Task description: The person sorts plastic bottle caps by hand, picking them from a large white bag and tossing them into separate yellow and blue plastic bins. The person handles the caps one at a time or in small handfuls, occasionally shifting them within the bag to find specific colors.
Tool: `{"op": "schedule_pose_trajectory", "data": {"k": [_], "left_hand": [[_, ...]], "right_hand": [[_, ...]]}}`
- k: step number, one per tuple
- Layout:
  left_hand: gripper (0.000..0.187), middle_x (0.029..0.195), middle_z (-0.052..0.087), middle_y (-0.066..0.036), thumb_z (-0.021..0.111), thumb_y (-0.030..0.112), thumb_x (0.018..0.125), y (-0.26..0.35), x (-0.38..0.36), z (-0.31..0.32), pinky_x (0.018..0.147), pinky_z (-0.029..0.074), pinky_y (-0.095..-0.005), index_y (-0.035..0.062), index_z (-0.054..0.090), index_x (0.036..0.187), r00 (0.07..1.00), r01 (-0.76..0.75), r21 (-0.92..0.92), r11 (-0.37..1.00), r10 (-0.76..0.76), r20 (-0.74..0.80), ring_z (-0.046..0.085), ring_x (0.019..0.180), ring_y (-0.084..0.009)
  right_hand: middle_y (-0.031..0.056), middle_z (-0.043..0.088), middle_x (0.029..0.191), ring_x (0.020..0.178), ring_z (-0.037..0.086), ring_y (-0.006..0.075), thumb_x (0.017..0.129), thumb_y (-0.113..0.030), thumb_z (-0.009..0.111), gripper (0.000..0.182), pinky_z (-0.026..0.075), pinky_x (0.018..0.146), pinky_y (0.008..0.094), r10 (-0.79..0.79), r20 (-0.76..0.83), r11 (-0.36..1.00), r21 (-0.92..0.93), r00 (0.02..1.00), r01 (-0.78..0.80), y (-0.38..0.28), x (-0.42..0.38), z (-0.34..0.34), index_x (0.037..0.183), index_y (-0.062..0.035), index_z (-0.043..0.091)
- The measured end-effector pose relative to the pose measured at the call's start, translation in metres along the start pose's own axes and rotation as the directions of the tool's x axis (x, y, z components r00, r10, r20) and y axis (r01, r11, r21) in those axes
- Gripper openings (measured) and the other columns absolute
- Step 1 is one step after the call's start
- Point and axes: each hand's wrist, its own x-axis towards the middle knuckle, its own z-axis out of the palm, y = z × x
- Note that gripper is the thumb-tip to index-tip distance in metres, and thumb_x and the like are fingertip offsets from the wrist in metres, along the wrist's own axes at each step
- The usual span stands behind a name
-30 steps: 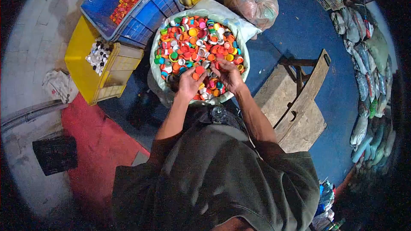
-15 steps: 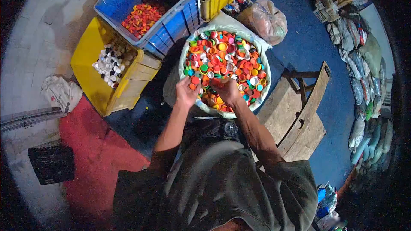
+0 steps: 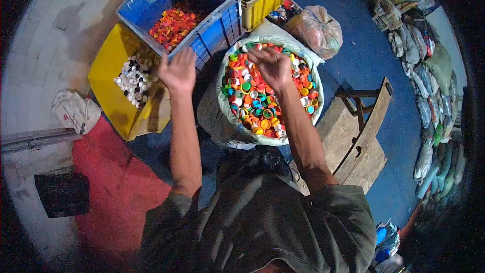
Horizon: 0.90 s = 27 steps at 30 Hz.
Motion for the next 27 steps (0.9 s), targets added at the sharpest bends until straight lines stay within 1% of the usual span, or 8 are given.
{"op": "schedule_pose_trajectory", "data": {"k": [2,4,5,7,9,13,17,27], "left_hand": [[0.065,0.132,0.042,-0.021,0.061,0.029,0.085,-0.03,-0.018,-0.049,0.108,0.032,-0.0441,-0.0063,0.032,0.131,0.999,0.038,0.097,0.995,-0.036,-0.021,0.039,0.126,-0.0338],[0.051,0.115,0.055,-0.013,0.068,0.022,0.081,-0.056,-0.036,-0.092,0.096,0.043,-0.0374,-0.0013,0.046,0.121,0.994,0.102,0.358,0.928,-0.084,-0.065,0.052,0.112,-0.0261],[0.044,0.106,0.06,-0.01,0.069,0.019,0.08,-0.07,-0.047,-0.102,0.089,0.047,-0.0325,0.0009,0.051,0.116,0.987,0.146,0.57,0.808,-0.079,-0.141,0.056,0.105,-0.0214],[0.042,0.102,0.061,-0.006,0.07,0.013,0.078,-0.095,-0.059,-0.148,0.078,0.048,-0.0286,0.003,0.052,0.115,0.974,0.187,0.802,0.567,-0.002,-0.226,0.057,0.093,-0.0154],[0.043,0.102,0.061,-0.006,0.071,0.008,0.077,-0.113,-0.086,-0.137,0.072,0.048,-0.0296,0.0016,0.05,0.114,0.997,-0.022,0.964,0.266,0.083,-0.001,0.057,0.085,-0.0157],[0.052,0.106,0.059,-0.009,0.072,0.0,0.072,-0.135,-0.093,-0.156,0.077,0.048,-0.03,0.0011,0.046,0.118,0.978,-0.206,0.966,-0.157,0.003,0.209,0.056,0.091,-0.0194],[0.062,0.115,0.057,-0.013,0.071,0.0,0.07,-0.139,-0.08,-0.153,0.09,0.036,-0.0502,0.0079,0.043,0.124,0.763,-0.602,0.64,-0.477,-0.11,0.637,0.054,0.098,-0.0348],[0.062,0.113,0.059,-0.015,0.07,0.002,0.07,-0.146,-0.045,-0.149,0.092,0.037,-0.0464,0.0054,0.044,0.126,0.803,-0.577,0.495,-0.649,-0.343,0.486,0.051,0.106,-0.0362]], "right_hand": [[0.0276,0.045,0.123,0.12,0.046,0.0378,0.094,-0.013,0.04,0.049,0.033,0.108,0.0461,-0.001,-0.221,0.998,-0.058,0.975,-0.013,-0.007,-0.043,-0.029,0.13,0.0147,0.023],[0.0234,0.052,0.121,0.114,0.052,0.0323,0.092,-0.011,0.041,0.048,0.043,0.096,0.038,-0.006,-0.123,0.998,-0.064,0.992,-0.002,-0.004,-0.07,-0.106,0.133,0.0083,0.025],[0.0209,0.056,0.118,0.113,0.053,0.0299,0.089,-0.009,0.042,0.048,0.044,0.091,0.0361,0.004,-0.354,0.996,-0.085,0.935,-0.036,-0.008,-0.098,-0.092,0.133,0.0071,0.03],[0.0215,0.051,0.124,0.111,0.055,0.0302,0.086,-0.004,0.041,0.049,0.045,0.093,0.0385,-0.019,-0.368,0.993,-0.117,0.929,-0.026,-0.002,-0.131,-0.143,0.132,0.0058,0.031],[0.0224,0.046,0.131,0.107,0.057,0.0304,0.083,0.0,0.04,0.051,0.046,0.095,0.0407,-0.079,-0.438,0.977,-0.213,0.896,-0.017,0.004,-0.164,-0.167,0.133,0.0047,0.031],[0.0201,0.056,0.119,0.094,0.061,0.0228,0.08,0.003,0.045,0.055,0.05,0.084,0.034,-0.18,-0.567,0.945,-0.327,0.804,-0.018,0.017,-0.223,-0.189,0.133,0.0055,0.034],[0.0155,0.061,0.111,0.088,0.062,0.0195,0.078,0.003,0.048,0.052,0.049,0.075,0.0307,-0.234,-0.616,0.923,-0.384,0.753,-0.027,0.016,-0.245,-0.198,0.13,0.0029,0.04],[0.0107,0.062,0.109,0.084,0.062,0.018,0.077,0.003,0.049,0.049,0.049,0.073,0.0285,-0.209,-0.539,0.87,-0.483,0.816,-0.097,0.008,-0.235,-0.187,0.126,0.0,0.046]]}}
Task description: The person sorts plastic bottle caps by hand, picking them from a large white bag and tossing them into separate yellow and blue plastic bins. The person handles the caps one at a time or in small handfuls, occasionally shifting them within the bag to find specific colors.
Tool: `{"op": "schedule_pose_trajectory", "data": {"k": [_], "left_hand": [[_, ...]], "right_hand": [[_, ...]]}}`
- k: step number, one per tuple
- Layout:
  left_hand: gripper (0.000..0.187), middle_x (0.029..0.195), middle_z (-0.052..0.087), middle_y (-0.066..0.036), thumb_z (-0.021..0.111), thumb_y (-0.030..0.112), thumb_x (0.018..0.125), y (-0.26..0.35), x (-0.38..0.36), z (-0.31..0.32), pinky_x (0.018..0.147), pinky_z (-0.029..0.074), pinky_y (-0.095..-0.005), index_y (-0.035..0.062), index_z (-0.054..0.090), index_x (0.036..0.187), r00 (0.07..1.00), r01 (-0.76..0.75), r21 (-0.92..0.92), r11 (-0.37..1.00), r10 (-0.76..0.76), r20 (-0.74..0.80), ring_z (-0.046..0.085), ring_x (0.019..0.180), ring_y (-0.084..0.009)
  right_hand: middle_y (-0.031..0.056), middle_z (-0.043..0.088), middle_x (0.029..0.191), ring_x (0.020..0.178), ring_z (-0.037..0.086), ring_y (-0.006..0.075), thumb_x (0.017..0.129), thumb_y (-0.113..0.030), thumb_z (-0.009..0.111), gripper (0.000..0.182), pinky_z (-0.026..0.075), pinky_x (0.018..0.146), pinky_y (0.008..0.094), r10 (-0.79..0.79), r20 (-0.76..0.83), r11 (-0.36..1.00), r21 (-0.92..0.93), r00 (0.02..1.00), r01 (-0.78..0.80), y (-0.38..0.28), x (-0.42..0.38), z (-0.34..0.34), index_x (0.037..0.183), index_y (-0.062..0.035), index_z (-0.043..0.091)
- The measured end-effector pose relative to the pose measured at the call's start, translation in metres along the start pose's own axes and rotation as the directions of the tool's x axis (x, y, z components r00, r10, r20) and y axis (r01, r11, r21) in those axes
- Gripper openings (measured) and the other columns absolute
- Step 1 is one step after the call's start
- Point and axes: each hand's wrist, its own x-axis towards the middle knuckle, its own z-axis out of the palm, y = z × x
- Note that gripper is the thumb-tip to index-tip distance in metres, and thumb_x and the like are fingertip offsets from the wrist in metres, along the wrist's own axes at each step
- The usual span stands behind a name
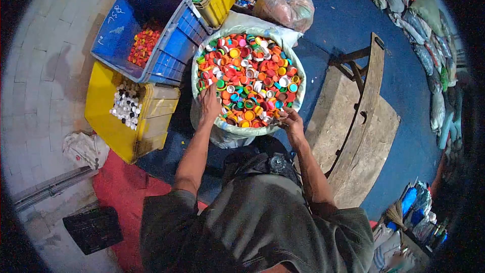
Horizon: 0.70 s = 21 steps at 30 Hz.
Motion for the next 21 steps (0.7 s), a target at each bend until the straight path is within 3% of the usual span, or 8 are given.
{"op": "schedule_pose_trajectory", "data": {"k": [2,4,7,9,10,13,16,21], "left_hand": [[0.057,0.109,0.058,-0.018,0.069,0.005,0.073,-0.014,0.001,0.006,0.088,0.037,-0.0487,0.0046,0.045,0.124,0.999,-0.042,-0.044,0.998,0.041,-0.027,0.051,0.103,-0.0371],[0.052,0.102,0.061,-0.017,0.07,0.008,0.074,0.011,0.002,-0.013,0.085,0.041,-0.0464,0.0042,0.049,0.121,0.997,0.04,-0.154,0.987,-0.049,-0.059,0.053,0.096,-0.0368],[0.048,0.095,0.063,-0.013,0.073,0.009,0.073,0.056,0.003,-0.039,0.081,0.045,-0.0435,0.0045,0.054,0.117,0.994,0.075,-0.242,0.967,-0.09,-0.054,0.056,0.089,-0.032],[0.045,0.094,0.063,-0.012,0.074,0.01,0.073,0.094,0.001,-0.061,0.079,0.046,-0.0419,0.0044,0.057,0.114,0.996,-0.053,-0.304,0.951,0.029,-0.082,0.057,0.088,-0.0299],[0.043,0.094,0.063,-0.011,0.075,0.011,0.073,0.111,-0.001,-0.068,0.078,0.047,-0.0411,0.0043,0.058,0.112,0.991,-0.115,-0.334,0.936,0.087,-0.099,0.057,0.088,-0.0288],[0.043,0.105,0.065,-0.011,0.076,0.007,0.07,0.14,-0.005,-0.07,0.083,0.048,-0.0362,0.0025,0.06,0.11,0.963,-0.259,-0.336,0.906,0.215,-0.163,0.058,0.098,-0.0279],[0.049,0.108,0.064,-0.011,0.077,0.005,0.065,0.156,-0.006,-0.074,0.087,0.048,-0.0366,0.0027,0.061,0.111,0.93,-0.362,-0.3,0.882,0.322,-0.177,0.058,0.1,-0.0282],[0.051,0.107,0.065,-0.011,0.079,0.006,0.063,0.174,-0.005,-0.088,0.088,0.047,-0.0369,0.0019,0.062,0.111,0.925,-0.377,-0.329,0.866,0.371,-0.082,0.059,0.1,-0.0274]], "right_hand": [[0.0107,0.062,0.108,0.086,0.063,0.0189,0.079,0.002,0.051,0.045,0.051,0.075,0.0302,-0.035,0.042,0.998,-0.049,0.998,0.037,0.003,0.005,-0.006,0.124,0.0012,0.047],[0.0112,0.062,0.109,0.087,0.063,0.0204,0.079,0.002,0.053,0.044,0.051,0.077,0.031,-0.07,0.053,0.989,-0.13,0.996,0.076,-0.007,0.001,0.008,0.123,0.0017,0.048],[0.0128,0.066,0.096,0.085,0.065,0.0208,0.082,-0.006,0.06,0.033,0.052,0.074,0.0316,-0.254,0.173,0.842,-0.444,0.952,0.306,-0.012,0.006,0.018,0.113,0.0021,0.054],[0.0128,0.067,0.085,0.082,0.066,0.0193,0.081,-0.011,0.064,0.025,0.052,0.073,0.0313,-0.302,0.256,0.721,-0.569,0.918,0.396,-0.052,-0.016,0.045,0.102,0.0015,0.058],[0.0127,0.065,0.086,0.081,0.065,0.0213,0.079,-0.011,0.067,0.024,0.051,0.071,0.0329,-0.439,0.3,0.64,-0.558,0.847,0.529,-0.055,-0.017,0.051,0.098,0.0005,0.06],[0.0143,0.059,0.087,0.082,0.059,0.0305,0.076,-0.012,0.07,0.025,0.048,0.072,0.0382,-0.572,0.445,0.443,-0.54,0.689,0.716,-0.079,-0.023,0.069,0.097,-0.0012,0.061],[0.0138,0.059,0.089,0.085,0.057,0.0322,0.076,-0.011,0.07,0.022,0.047,0.075,0.0399,-0.646,0.536,0.261,-0.515,0.544,0.817,-0.097,-0.024,0.074,0.094,-0.0017,0.062],[0.0105,0.057,0.085,0.083,0.058,0.0282,0.073,-0.005,0.071,0.019,0.048,0.073,0.0369,-0.592,0.623,0.163,-0.527,0.51,0.834,-0.12,-0.023,0.066,0.091,-0.0055,0.065]]}}
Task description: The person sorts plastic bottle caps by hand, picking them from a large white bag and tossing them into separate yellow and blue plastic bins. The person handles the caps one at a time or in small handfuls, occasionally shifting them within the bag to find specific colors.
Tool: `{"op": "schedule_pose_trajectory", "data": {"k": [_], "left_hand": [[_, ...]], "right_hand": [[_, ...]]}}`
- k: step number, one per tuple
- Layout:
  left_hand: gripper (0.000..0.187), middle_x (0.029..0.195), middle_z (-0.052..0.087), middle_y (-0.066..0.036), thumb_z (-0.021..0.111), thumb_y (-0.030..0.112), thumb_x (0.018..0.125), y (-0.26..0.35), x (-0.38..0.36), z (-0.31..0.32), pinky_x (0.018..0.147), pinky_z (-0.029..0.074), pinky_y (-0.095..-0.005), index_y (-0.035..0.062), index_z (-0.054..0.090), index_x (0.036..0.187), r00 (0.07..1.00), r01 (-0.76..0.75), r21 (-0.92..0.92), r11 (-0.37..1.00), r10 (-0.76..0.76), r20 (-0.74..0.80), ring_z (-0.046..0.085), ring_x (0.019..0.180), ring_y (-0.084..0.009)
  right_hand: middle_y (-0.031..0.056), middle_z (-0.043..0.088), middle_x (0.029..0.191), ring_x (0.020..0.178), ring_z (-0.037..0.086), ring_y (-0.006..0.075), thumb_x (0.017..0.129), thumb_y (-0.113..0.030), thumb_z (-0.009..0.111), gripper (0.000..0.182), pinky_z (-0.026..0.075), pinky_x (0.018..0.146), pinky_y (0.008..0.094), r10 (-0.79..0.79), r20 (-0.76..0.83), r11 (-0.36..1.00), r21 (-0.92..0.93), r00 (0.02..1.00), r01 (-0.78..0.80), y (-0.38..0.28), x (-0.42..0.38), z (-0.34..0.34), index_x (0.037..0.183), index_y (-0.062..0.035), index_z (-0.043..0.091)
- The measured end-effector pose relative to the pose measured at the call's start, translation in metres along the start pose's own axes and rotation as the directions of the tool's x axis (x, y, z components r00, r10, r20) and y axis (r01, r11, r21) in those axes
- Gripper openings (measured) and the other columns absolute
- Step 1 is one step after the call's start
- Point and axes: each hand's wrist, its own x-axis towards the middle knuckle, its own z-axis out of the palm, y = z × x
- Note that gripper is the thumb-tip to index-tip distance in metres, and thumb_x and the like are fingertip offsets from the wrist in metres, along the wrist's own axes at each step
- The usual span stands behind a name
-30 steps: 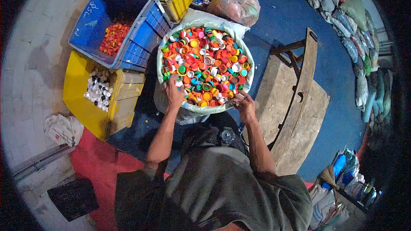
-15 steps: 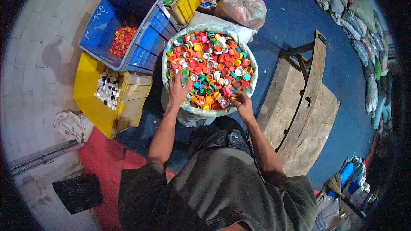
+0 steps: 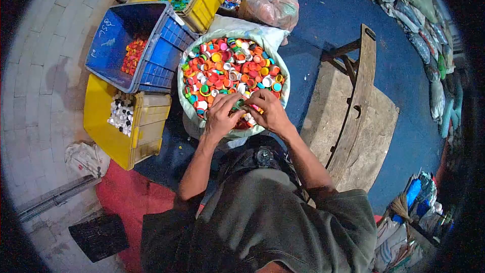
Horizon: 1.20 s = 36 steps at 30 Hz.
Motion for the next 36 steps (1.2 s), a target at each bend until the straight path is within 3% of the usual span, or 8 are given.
{"op": "schedule_pose_trajectory", "data": {"k": [12,19,22,25,26,29,33,36], "left_hand": [[0.049,0.106,0.065,-0.013,0.08,0.01,0.062,0.007,0.016,0.006,0.084,0.048,-0.0376,0.0003,0.063,0.107,0.993,-0.032,-0.001,0.999,0.032,0.115,0.06,0.098,-0.0281],[0.041,0.103,0.063,-0.012,0.076,0.012,0.07,-0.021,0.005,0.018,0.083,0.048,-0.0362,-0.0004,0.061,0.106,0.972,0.213,-0.071,0.975,-0.204,0.117,0.061,0.094,-0.0265],[0.027,0.094,0.062,-0.009,0.069,0.015,0.079,-0.079,-0.023,0.055,0.075,0.049,-0.033,0.0011,0.059,0.1,0.869,0.482,-0.454,0.749,-0.474,0.14,0.061,0.084,-0.0204],[0.026,0.094,0.059,-0.007,0.065,0.007,0.08,-0.087,-0.022,0.069,0.075,0.047,-0.0258,0.0023,0.054,0.103,0.656,0.614,-0.782,0.103,-0.618,0.433,0.058,0.085,-0.0136],[0.021,0.092,0.059,-0.006,0.066,0.01,0.08,-0.098,-0.024,0.081,0.076,0.046,-0.0267,0.0032,0.055,0.097,0.692,0.538,-0.842,-0.042,-0.547,0.47,0.057,0.085,-0.0133],[0.023,0.091,0.06,-0.006,0.07,0.013,0.077,-0.083,0.003,0.111,0.076,0.047,-0.0293,0.0036,0.057,0.093,0.746,0.654,-0.469,0.594,-0.61,0.267,0.059,0.083,-0.0156],[0.036,0.096,0.064,-0.011,0.075,0.013,0.073,-0.077,0.035,0.149,0.082,0.048,-0.0345,0.0022,0.056,0.102,0.908,0.401,-0.117,0.909,-0.376,0.186,0.062,0.09,-0.024],[0.043,0.097,0.061,-0.019,0.07,0.006,0.071,-0.062,0.062,0.158,0.083,0.046,-0.044,0.0005,0.051,0.108,0.947,0.239,0.006,0.971,-0.235,0.22,0.058,0.095,-0.0371]], "right_hand": [[0.0127,0.055,0.087,0.087,0.054,0.0309,0.072,-0.006,0.067,0.02,0.046,0.079,0.0399,-0.003,0.091,0.995,0.097,0.996,-0.006,0.015,0.001,-0.013,0.09,-0.0008,0.06],[0.0179,0.052,0.094,0.093,0.052,0.0353,0.083,-0.01,0.062,0.015,0.044,0.082,0.0414,0.219,0.017,0.967,0.13,0.976,-0.219,0.049,-0.026,0.008,0.094,-0.0007,0.058],[0.0192,0.055,0.094,0.09,0.055,0.0361,0.084,-0.014,0.062,0.02,0.046,0.08,0.0417,0.18,-0.029,0.982,-0.049,0.983,-0.181,0.082,-0.05,0.022,0.099,-0.0005,0.058],[0.0198,0.057,0.092,0.086,0.058,0.0367,0.083,-0.014,0.062,0.024,0.048,0.077,0.0421,0.481,-0.006,0.866,0.162,0.877,-0.474,0.088,-0.07,0.021,0.102,0.0,0.059],[0.0198,0.059,0.092,0.083,0.06,0.0353,0.083,-0.014,0.063,0.025,0.049,0.075,0.0412,0.467,-0.077,0.877,0.17,0.881,-0.45,0.091,-0.077,0.021,0.104,0.0003,0.06],[0.0191,0.06,0.093,0.082,0.061,0.0329,0.083,-0.015,0.063,0.024,0.05,0.074,0.0403,0.541,-0.114,0.84,0.133,0.834,-0.526,0.101,-0.099,0.015,0.102,-0.0001,0.061],[0.0183,0.061,0.091,0.078,0.062,0.0303,0.081,-0.016,0.066,0.025,0.05,0.069,0.0388,0.638,-0.162,0.77,0.12,0.753,-0.627,0.104,-0.116,0.004,0.1,0.0004,0.062],[0.0177,0.061,0.09,0.076,0.062,0.0292,0.081,-0.016,0.066,0.025,0.05,0.066,0.0384,0.648,-0.204,0.759,0.105,0.734,-0.642,0.108,-0.125,0.0,0.1,0.0005,0.062]]}}
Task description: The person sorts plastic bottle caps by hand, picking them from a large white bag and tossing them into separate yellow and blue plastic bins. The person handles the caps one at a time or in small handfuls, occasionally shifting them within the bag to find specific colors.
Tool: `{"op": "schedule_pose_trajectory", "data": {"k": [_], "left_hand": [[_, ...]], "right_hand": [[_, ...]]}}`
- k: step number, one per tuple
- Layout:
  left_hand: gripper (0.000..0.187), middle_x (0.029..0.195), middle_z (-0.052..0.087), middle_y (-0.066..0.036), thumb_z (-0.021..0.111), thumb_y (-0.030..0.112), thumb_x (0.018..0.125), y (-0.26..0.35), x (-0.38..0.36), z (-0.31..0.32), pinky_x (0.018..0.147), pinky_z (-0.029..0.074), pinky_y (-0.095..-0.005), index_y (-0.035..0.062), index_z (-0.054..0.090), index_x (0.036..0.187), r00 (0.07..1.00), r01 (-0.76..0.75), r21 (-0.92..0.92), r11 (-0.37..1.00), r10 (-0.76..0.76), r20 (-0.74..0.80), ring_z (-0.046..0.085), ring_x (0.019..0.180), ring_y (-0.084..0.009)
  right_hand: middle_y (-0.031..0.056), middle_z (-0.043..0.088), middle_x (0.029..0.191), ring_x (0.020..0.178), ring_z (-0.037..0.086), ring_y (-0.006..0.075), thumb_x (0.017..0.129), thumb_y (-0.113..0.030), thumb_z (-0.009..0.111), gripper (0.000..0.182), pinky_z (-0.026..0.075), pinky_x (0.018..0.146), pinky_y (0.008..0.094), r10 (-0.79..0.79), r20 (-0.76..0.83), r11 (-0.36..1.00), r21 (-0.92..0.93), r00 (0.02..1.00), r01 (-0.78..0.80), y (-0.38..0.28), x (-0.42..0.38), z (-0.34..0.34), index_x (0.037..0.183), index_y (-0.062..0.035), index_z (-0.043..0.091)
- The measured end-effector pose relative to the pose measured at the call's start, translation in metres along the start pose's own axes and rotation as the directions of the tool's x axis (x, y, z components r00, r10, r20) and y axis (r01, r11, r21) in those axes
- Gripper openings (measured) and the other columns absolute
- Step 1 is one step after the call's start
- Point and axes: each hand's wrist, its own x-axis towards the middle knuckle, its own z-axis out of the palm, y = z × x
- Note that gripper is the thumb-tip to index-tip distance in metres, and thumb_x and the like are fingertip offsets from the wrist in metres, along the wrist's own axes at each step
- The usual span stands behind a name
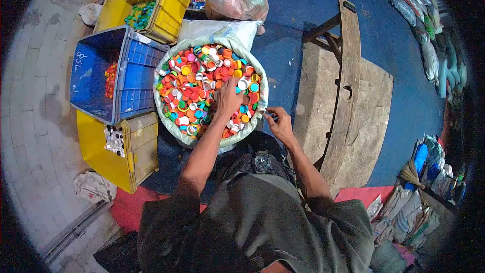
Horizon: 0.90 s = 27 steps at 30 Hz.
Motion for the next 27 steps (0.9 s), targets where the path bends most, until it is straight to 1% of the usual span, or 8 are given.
{"op": "schedule_pose_trajectory", "data": {"k": [3,7,12,15,19,25,26,27], "left_hand": [[0.043,0.1,0.059,-0.021,0.068,0.005,0.07,0.004,0.01,0.006,0.083,0.045,-0.045,-0.0002,0.051,0.109,0.995,-0.077,0.115,0.99,0.07,0.065,0.056,0.096,-0.038],[0.051,0.11,0.056,-0.02,0.072,0.01,0.071,0.005,0.013,0.01,0.089,0.044,-0.0455,0.0012,0.05,0.116,0.983,-0.054,0.225,0.973,0.011,0.185,0.054,0.105,-0.0381],[0.046,0.106,0.054,-0.021,0.071,0.01,0.072,-0.006,0.016,0.015,0.088,0.044,-0.0457,-0.0004,0.052,0.113,0.984,-0.098,0.173,0.98,0.07,0.162,0.054,0.102,-0.0389],[0.044,0.106,0.054,-0.021,0.072,0.01,0.071,-0.012,0.018,0.016,0.087,0.044,-0.0456,-0.0006,0.053,0.11,0.985,-0.11,0.138,0.984,0.09,0.149,0.054,0.101,-0.0387],[0.043,0.103,0.055,-0.021,0.074,0.014,0.07,-0.015,0.024,0.014,0.085,0.045,-0.0447,-0.0009,0.053,0.105,0.982,-0.092,0.099,0.991,0.074,0.175,0.054,0.1,-0.0378],[0.043,0.093,0.061,-0.02,0.077,0.02,0.072,-0.016,0.022,0.009,0.075,0.048,-0.0421,0.0,0.054,0.103,0.992,0.081,0.036,0.996,-0.084,0.097,0.06,0.091,-0.0369],[0.044,0.089,0.063,-0.017,0.078,0.024,0.073,-0.026,0.02,0.012,0.072,0.049,-0.0411,0.0,0.054,0.101,1.0,0.026,0.049,0.998,-0.027,0.013,0.062,0.086,-0.0332],[0.045,0.088,0.063,-0.016,0.077,0.024,0.074,-0.025,0.017,0.007,0.07,0.049,-0.0397,-0.0001,0.053,0.103,0.995,0.079,-0.027,0.997,-0.081,-0.061,0.062,0.082,-0.0311]], "right_hand": [[0.0176,0.062,0.09,0.074,0.062,0.0285,0.081,-0.015,0.066,0.026,0.049,0.064,0.0381,-0.009,0.001,1.0,0.006,1.0,0.009,0.004,0.001,-0.005,0.102,0.0001,0.061],[0.0141,0.063,0.093,0.075,0.062,0.0232,0.081,-0.014,0.067,0.026,0.051,0.064,0.0333,0.034,-0.005,0.999,0.018,0.999,-0.034,0.006,-0.001,-0.006,0.103,-0.0011,0.063],[0.0144,0.063,0.093,0.076,0.063,0.0241,0.082,-0.014,0.066,0.025,0.051,0.063,0.0333,0.04,0.013,0.998,0.05,0.999,-0.04,0.008,-0.002,-0.006,0.103,-0.0009,0.063],[0.0202,0.063,0.098,0.081,0.064,0.0308,0.082,-0.013,0.064,0.027,0.053,0.068,0.0355,0.02,0.054,0.999,0.027,0.998,-0.021,0.008,0.0,-0.006,0.104,0.0018,0.061],[0.0193,0.063,0.098,0.083,0.064,0.0312,0.081,-0.013,0.064,0.027,0.053,0.072,0.0377,0.096,0.106,0.991,0.082,0.99,-0.105,-0.002,0.001,-0.003,0.103,0.0021,0.061],[0.0181,0.064,0.094,0.084,0.063,0.0315,0.079,-0.011,0.065,0.026,0.051,0.076,0.0397,0.005,0.108,0.999,0.046,0.994,-0.01,0.008,0.003,0.025,0.102,0.0007,0.062],[0.017,0.065,0.091,0.082,0.064,0.0298,0.079,-0.012,0.065,0.026,0.051,0.074,0.0386,-0.02,0.092,0.999,0.036,0.996,0.016,0.014,0.004,0.034,0.102,0.0004,0.062],[0.0158,0.065,0.088,0.08,0.064,0.0281,0.079,-0.012,0.066,0.026,0.051,0.071,0.0376,-0.047,0.077,0.999,0.027,0.996,0.045,0.01,0.006,0.038,0.102,0.0001,0.062]]}}
